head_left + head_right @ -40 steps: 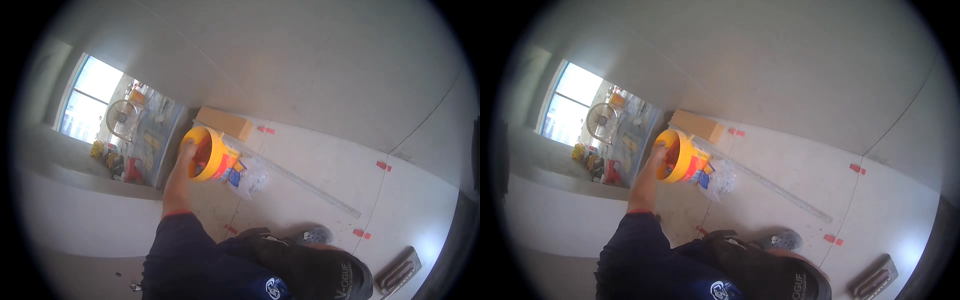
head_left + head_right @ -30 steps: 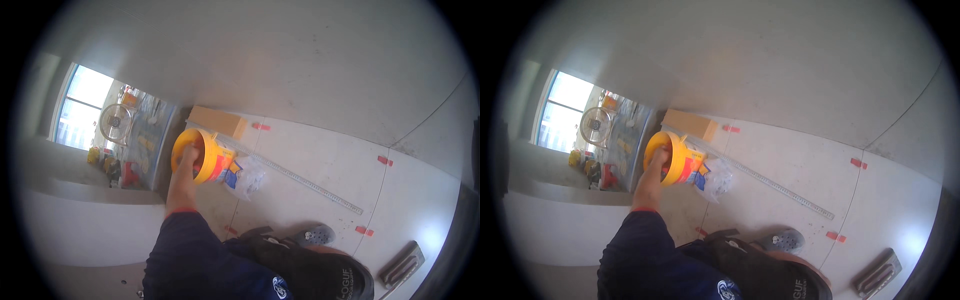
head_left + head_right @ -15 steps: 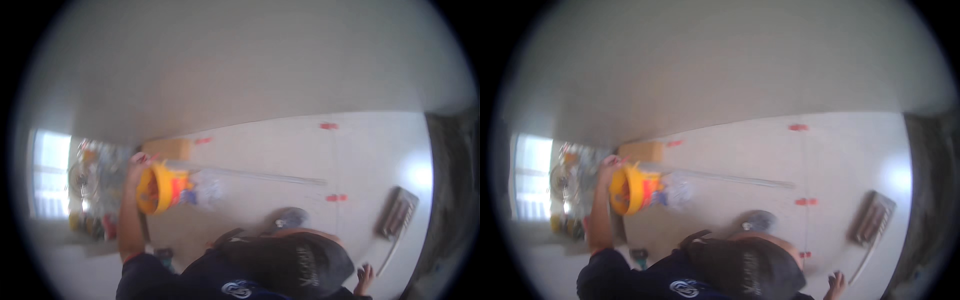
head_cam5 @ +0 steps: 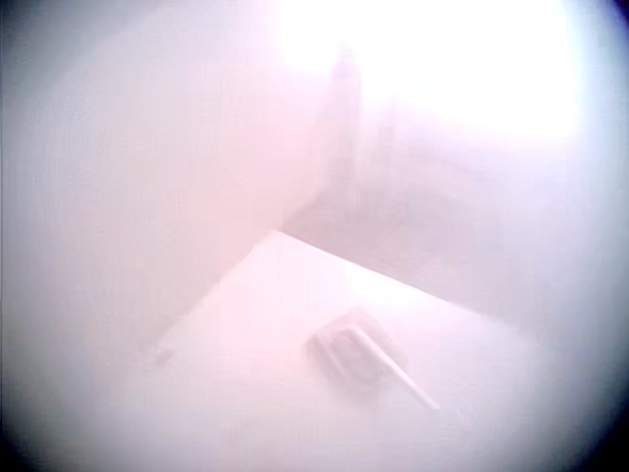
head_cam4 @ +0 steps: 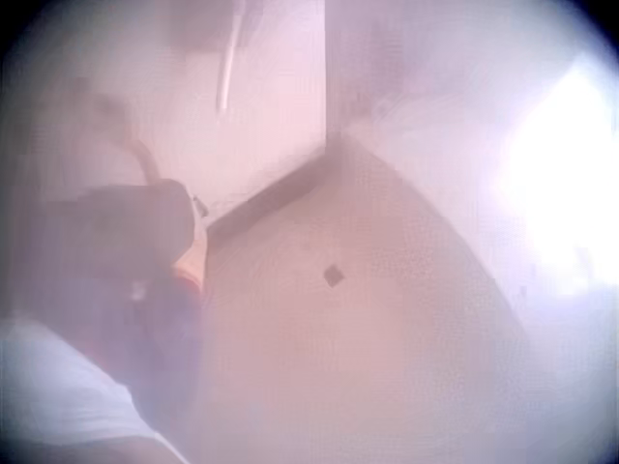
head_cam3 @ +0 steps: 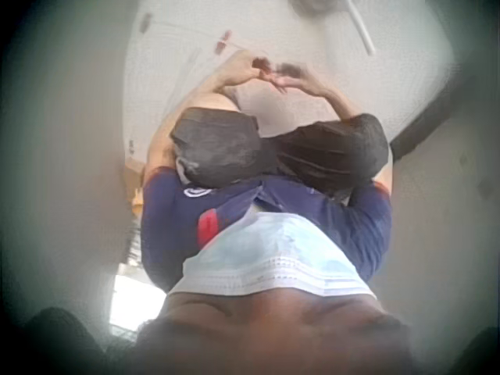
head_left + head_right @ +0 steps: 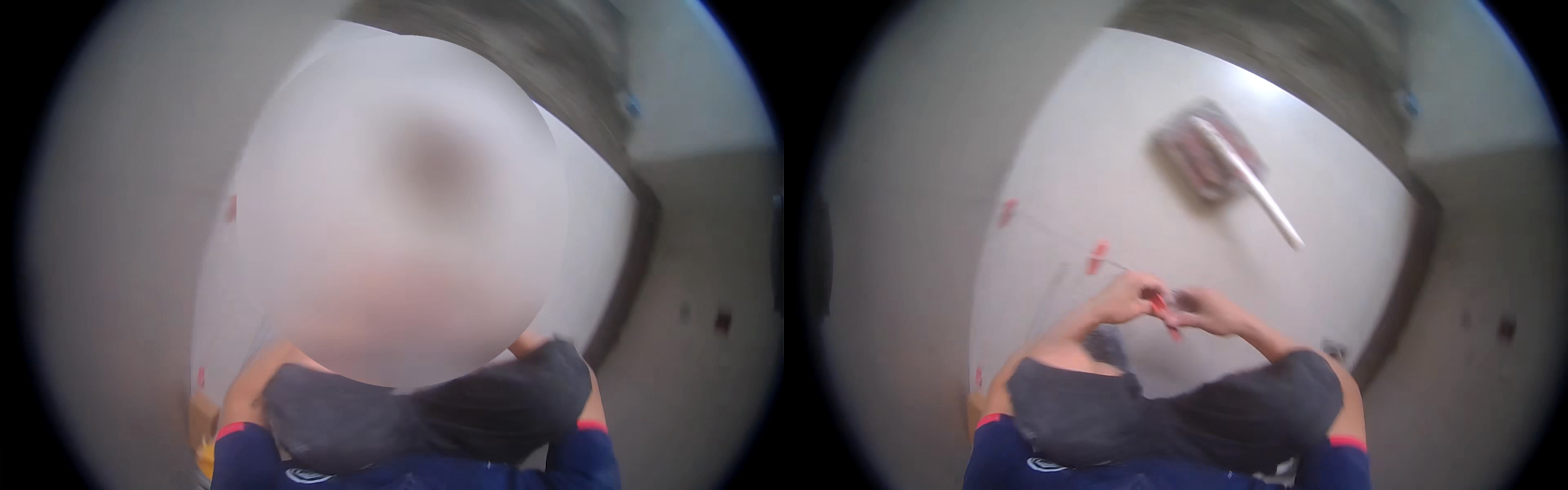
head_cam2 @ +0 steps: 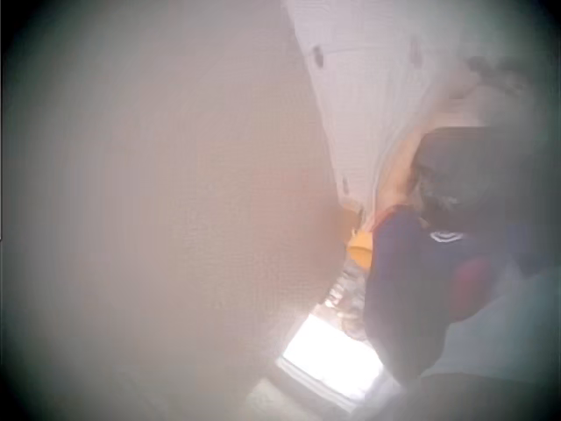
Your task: The person uses a float to press down on tiles, then positions spacers between tiles, and handles a small tile piece next to a drain.
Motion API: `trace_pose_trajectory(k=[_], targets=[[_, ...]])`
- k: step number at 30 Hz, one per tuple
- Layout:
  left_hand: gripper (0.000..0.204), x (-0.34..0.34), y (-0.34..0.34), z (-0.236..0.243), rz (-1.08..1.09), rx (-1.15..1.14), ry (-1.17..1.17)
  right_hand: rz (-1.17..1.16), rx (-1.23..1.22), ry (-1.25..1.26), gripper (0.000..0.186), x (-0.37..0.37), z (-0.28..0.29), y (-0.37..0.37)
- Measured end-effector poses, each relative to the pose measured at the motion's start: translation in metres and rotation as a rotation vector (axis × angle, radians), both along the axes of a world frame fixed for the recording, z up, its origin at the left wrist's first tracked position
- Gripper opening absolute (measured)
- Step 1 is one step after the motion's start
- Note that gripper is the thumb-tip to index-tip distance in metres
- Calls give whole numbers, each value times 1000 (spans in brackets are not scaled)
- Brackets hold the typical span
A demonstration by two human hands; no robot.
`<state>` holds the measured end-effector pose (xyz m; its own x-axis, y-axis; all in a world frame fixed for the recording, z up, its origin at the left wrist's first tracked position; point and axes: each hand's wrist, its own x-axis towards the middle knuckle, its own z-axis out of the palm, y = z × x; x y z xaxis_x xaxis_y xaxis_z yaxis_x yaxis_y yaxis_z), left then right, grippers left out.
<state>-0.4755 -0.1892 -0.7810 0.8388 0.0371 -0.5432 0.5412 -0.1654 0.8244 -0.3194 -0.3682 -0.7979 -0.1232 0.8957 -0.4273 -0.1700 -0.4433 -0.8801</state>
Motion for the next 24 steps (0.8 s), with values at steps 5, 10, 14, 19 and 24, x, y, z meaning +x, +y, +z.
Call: trace_pose_trajectory(k=[5,10,14,19,24], targets=[[17,54,-97,-60,-258,-93,-110,-356,-211,126,45,-15,-23,-117],[15,26,-82,-50,-231,-26,37,-673,-274,-67,45,-81,-22,-144],[23,55,-48,-65,-273,682,-64,-1025,-508,-559,26,-42,-35,-208],[58,73,-37,-68,-534,908,36,-867,-562,-990,21,-11,-47,-222],[71,74,-43,-74,-586,966,31,-586,-562,-962,19,-5,-55,-226]])
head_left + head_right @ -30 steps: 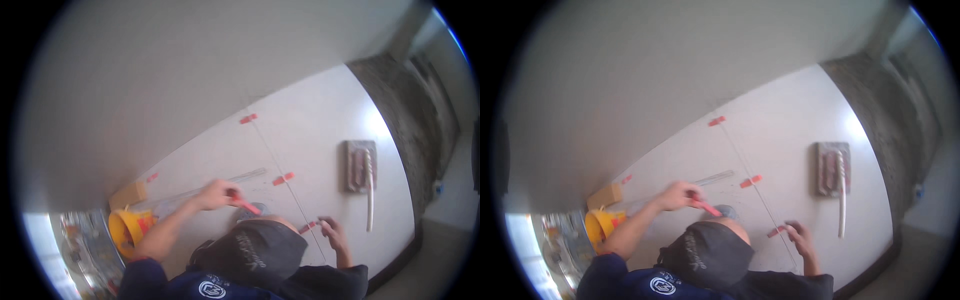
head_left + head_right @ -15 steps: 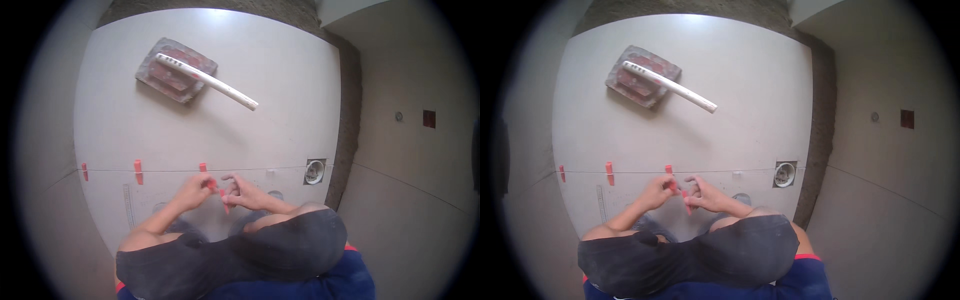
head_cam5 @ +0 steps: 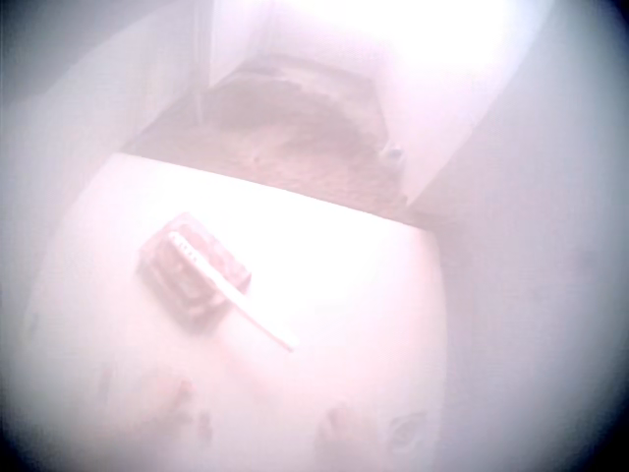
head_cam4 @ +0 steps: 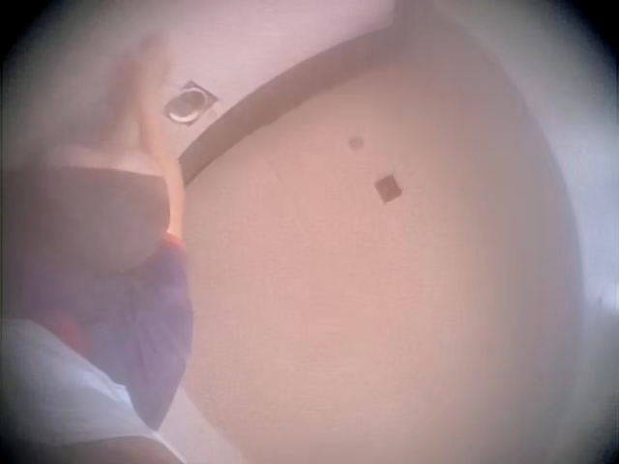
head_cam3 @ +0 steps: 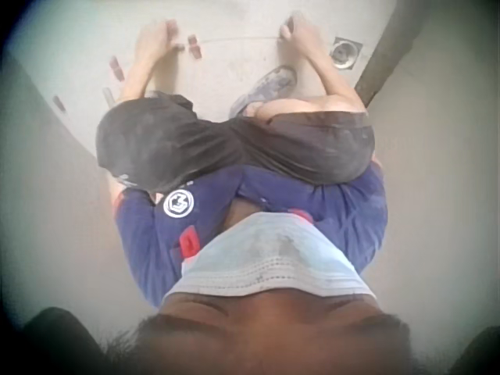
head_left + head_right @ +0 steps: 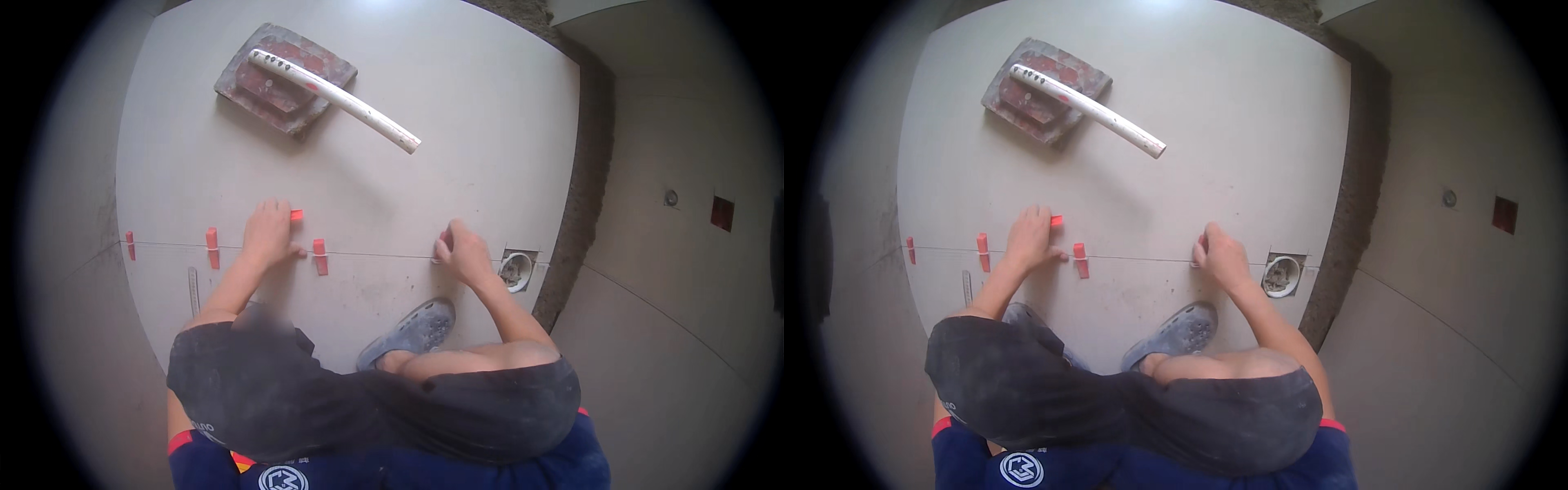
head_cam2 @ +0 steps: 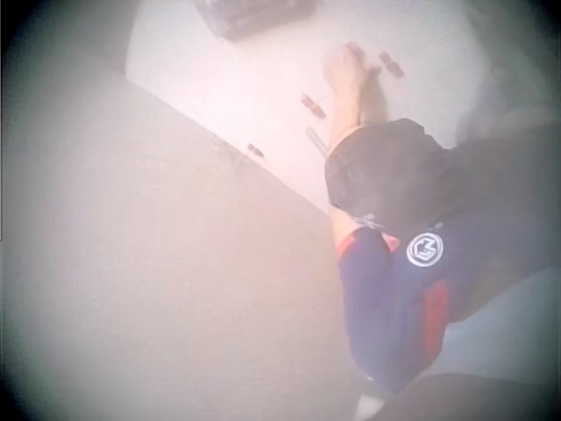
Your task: The person uses a float to press down on tiles, then positions spacers between tiles, and handles a small tile piece next to a drain.
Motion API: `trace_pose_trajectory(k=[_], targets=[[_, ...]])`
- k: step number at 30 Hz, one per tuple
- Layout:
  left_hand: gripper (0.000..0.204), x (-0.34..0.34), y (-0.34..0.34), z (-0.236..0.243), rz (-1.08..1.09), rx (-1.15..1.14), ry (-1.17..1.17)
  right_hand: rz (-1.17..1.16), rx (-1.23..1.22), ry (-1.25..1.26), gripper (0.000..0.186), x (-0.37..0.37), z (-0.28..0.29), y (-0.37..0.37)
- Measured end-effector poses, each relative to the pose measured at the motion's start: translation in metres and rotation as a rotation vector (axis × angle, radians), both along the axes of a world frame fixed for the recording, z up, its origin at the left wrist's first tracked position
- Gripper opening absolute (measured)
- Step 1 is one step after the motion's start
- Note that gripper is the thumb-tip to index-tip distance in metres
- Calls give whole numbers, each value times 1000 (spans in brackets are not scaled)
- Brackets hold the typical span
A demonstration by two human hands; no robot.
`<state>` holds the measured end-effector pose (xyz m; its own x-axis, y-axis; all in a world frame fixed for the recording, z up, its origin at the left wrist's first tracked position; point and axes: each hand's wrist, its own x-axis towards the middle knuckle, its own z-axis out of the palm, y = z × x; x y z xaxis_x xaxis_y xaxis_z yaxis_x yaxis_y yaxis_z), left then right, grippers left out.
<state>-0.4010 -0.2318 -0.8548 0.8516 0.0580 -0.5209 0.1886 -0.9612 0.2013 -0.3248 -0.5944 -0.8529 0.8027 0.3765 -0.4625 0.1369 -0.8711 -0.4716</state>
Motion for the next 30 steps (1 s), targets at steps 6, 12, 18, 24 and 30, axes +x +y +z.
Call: trace_pose_trajectory(k=[6,12,18,24,30], targets=[[74,8,-1,2,30,-10,69,144,70,356,33,18,14,-8],[72,6,3,0,-16,-54,9,834,-352,57,53,35,16,-3],[61,-16,9,6,64,-201,-163,1226,-408,264,52,52,0,18],[54,-17,3,29,340,-221,-288,1227,-446,160,45,44,-20,5],[46,-1,7,71,497,-222,-422,1296,-268,246,30,56,-3,6]])
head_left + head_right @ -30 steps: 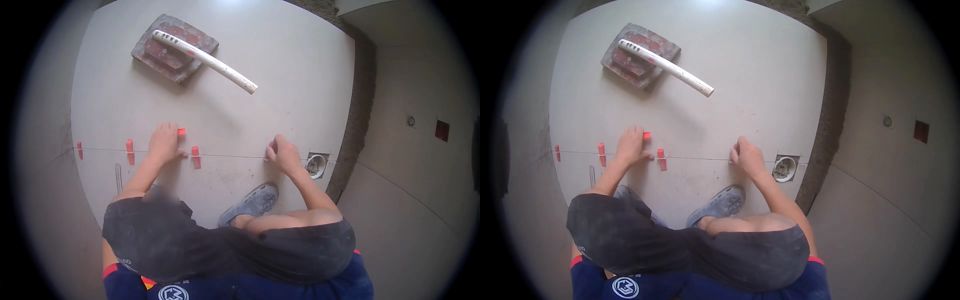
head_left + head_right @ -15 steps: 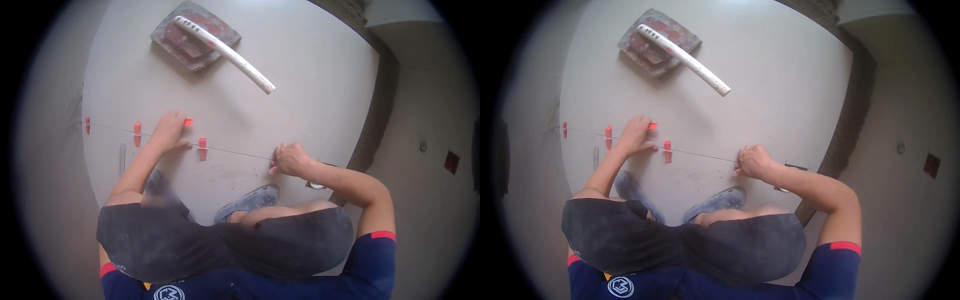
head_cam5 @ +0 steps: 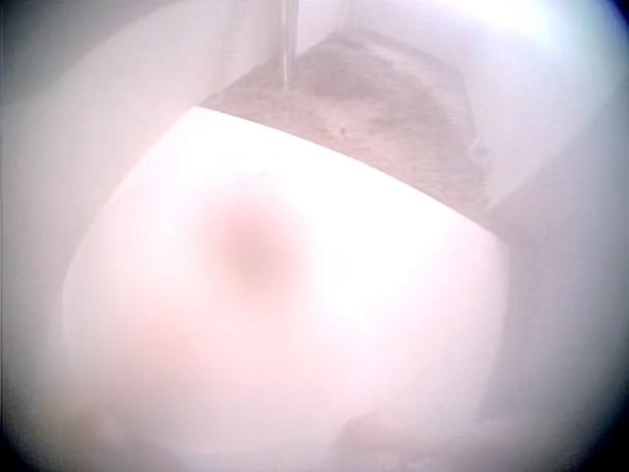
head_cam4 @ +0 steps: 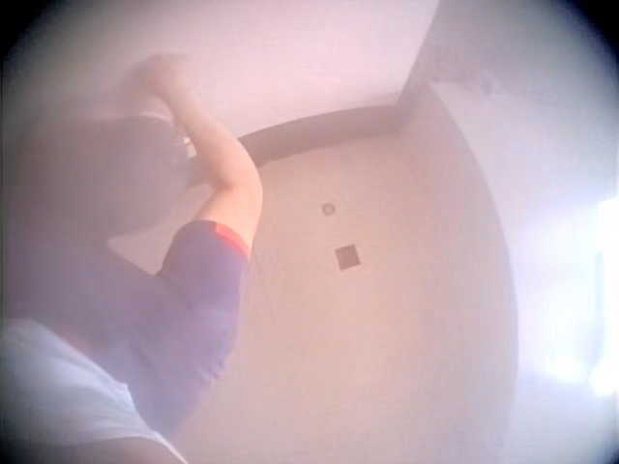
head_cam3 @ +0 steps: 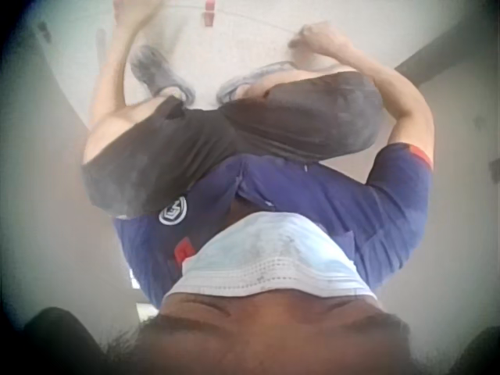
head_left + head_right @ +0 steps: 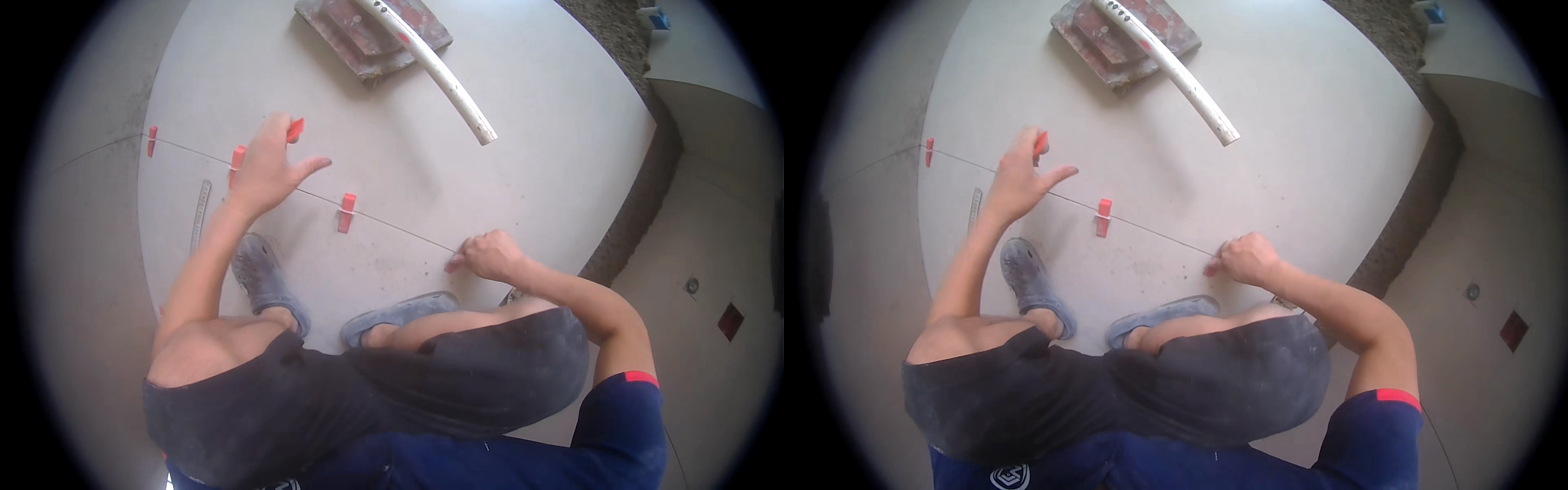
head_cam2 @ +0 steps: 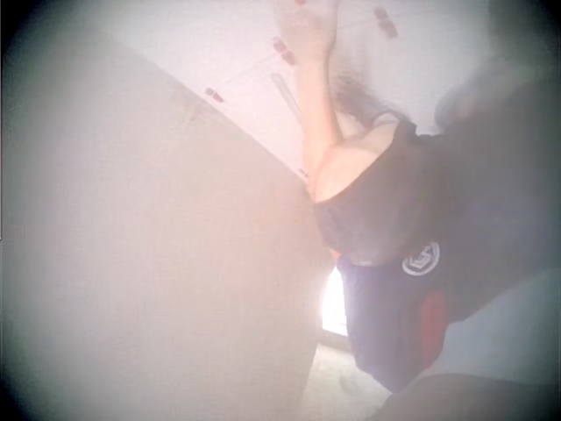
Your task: The person uses a float to press down on tiles, then positions spacers between tiles, and handles a small tile piece next to a drain.
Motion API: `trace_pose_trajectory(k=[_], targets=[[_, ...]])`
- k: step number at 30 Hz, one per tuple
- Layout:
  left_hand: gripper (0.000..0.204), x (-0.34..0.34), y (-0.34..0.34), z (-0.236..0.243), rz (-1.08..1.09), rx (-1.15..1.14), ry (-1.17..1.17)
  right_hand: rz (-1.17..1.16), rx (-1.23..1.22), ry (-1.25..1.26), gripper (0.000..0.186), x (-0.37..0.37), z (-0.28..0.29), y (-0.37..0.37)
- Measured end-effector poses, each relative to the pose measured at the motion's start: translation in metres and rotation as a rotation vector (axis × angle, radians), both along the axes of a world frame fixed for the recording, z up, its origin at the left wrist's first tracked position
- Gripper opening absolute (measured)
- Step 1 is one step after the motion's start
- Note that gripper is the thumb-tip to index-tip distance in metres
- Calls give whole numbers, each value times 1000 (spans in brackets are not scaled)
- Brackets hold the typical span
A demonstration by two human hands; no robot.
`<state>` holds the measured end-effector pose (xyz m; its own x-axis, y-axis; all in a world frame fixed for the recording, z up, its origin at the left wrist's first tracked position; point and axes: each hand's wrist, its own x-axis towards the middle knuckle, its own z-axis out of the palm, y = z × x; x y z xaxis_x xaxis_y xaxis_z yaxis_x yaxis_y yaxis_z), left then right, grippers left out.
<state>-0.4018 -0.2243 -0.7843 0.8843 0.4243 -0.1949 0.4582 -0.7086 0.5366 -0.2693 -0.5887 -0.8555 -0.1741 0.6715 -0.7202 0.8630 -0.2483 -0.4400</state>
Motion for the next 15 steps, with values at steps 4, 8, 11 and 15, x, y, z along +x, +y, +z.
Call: trace_pose_trajectory(k=[4,8,11,15], targets=[[34,25,17,56,-78,-140,154,29,25,11,32,0,4,3],[33,91,10,136,-373,-345,128,-129,-40,-63,22,-3,-4,-10],[41,122,-32,158,-629,-332,57,-542,-24,-185,32,-27,30,9],[55,143,-125,117,-952,-296,123,-1639,623,656,41,-33,74,7]])
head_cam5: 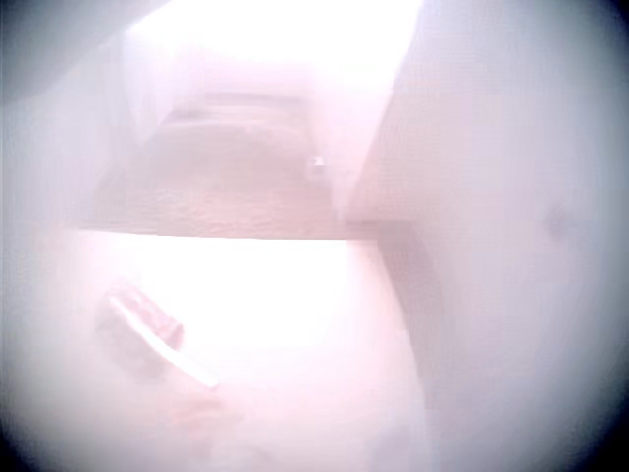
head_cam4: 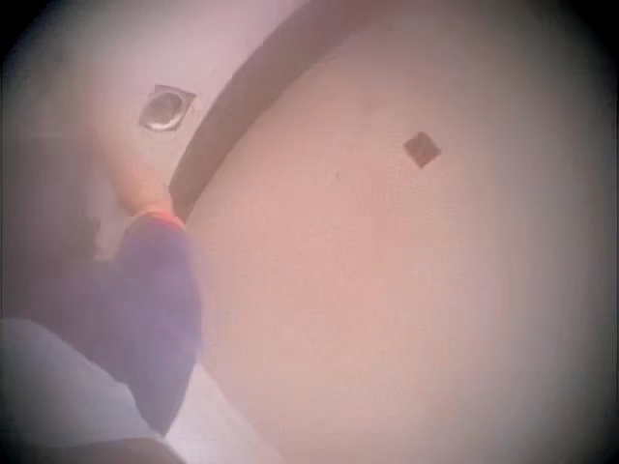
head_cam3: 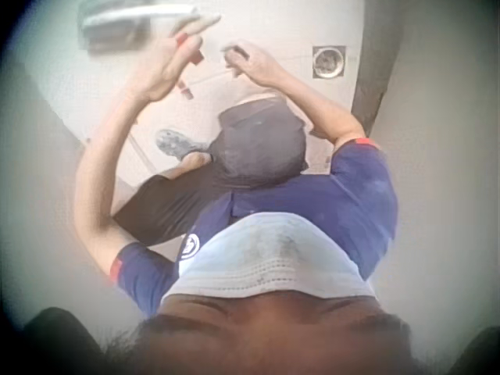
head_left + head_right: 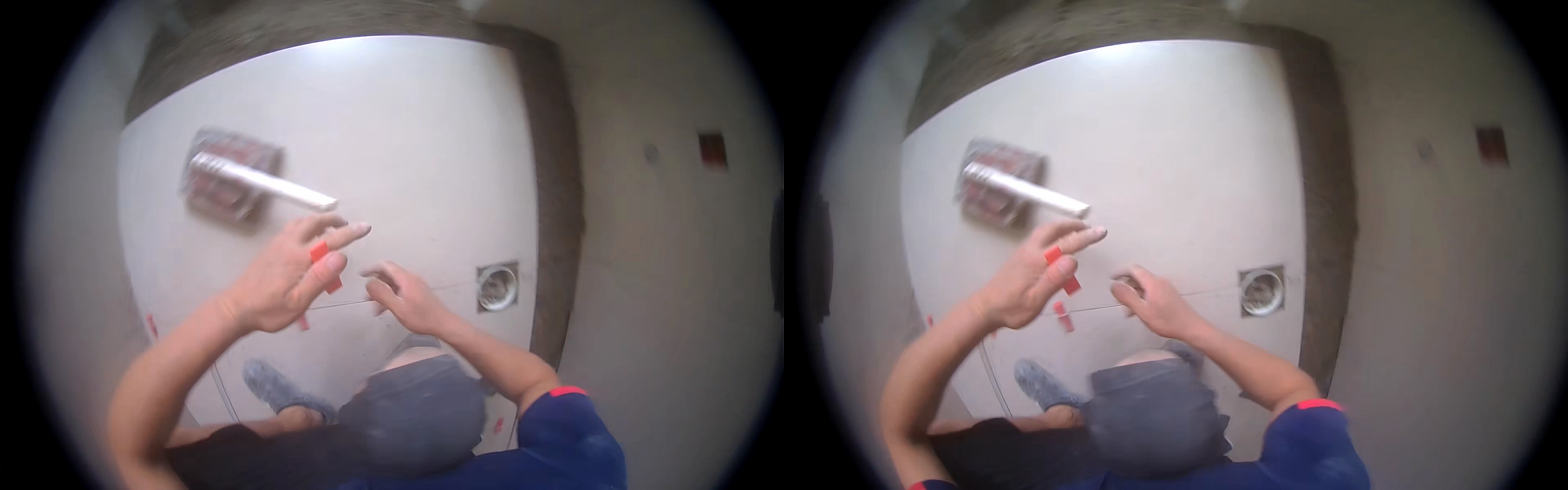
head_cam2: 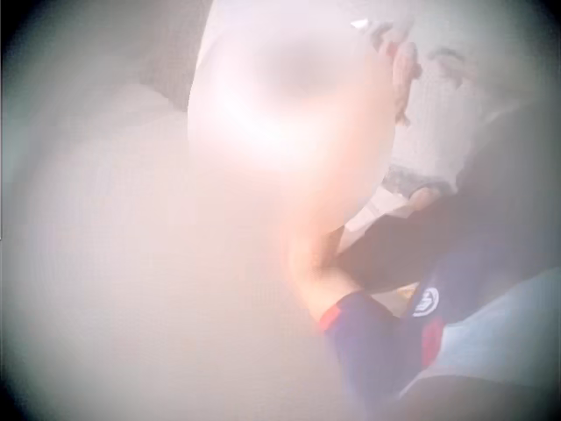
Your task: The person uses a float to press down on tiles, then positions spacers between tiles, and handles a small tile piece next to a drain.
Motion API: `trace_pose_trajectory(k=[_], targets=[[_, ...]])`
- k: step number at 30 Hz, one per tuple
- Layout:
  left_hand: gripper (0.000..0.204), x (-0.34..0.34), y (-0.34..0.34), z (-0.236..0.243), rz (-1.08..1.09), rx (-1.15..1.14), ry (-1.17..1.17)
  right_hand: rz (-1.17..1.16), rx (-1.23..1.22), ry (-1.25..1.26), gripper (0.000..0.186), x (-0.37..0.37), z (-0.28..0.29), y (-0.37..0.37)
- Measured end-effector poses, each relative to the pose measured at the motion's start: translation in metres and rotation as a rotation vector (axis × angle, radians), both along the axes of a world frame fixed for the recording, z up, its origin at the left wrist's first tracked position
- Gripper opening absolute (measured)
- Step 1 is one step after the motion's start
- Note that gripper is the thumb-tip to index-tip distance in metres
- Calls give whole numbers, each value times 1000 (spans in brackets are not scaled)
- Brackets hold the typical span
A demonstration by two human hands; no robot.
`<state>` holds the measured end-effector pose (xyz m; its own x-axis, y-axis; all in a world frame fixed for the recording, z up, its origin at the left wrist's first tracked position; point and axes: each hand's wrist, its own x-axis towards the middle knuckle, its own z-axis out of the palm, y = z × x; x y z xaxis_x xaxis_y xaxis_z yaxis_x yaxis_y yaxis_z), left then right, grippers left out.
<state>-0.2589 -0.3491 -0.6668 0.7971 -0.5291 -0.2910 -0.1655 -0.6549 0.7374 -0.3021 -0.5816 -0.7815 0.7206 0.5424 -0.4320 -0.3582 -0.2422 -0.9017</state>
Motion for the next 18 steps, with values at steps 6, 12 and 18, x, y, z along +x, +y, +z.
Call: trace_pose_trajectory(k=[6,12,18], targets=[[67,-29,-135,-95,249,-530,642,-531,59,-44,27,-31,23,-59],[81,-56,-192,-141,16,-104,429,-530,-470,-355,27,-68,-9,-147],[106,-47,-187,-185,-108,466,-171,-646,-1099,-348,25,-100,-82,-260]])
